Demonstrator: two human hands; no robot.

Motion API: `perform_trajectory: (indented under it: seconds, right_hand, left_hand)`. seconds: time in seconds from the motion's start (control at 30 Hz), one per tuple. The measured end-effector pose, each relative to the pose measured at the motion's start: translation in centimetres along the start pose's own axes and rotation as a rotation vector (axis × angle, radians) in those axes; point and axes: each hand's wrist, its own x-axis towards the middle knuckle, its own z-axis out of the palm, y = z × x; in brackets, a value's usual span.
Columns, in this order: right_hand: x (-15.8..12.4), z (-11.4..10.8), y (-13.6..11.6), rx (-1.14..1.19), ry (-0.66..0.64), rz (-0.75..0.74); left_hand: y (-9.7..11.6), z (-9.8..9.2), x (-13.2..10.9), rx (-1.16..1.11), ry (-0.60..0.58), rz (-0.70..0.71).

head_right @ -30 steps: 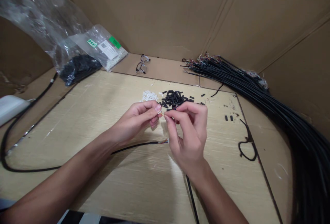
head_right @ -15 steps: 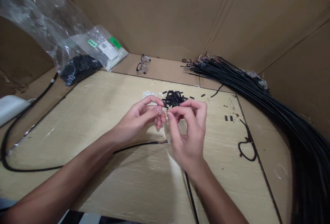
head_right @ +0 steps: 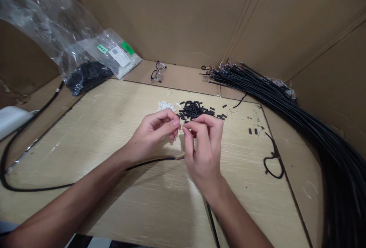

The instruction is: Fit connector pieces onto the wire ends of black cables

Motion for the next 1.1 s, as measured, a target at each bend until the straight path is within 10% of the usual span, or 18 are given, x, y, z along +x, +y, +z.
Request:
perform_trajectory:
  seconds: [0.67, 1.1]
  right_hand:
    - [0.1, -0.3, 2.3, 0.685, -0.234, 0.755]
    - [0.5, -0.8, 1.2, 0.428, -0.138, 0.444]
  left_hand:
    - [-0.6, 0.5, -0.2, 0.395, 0.104, 0.171]
    - [-0.3, 0.2, 0.0, 0.057, 0.042, -0.028]
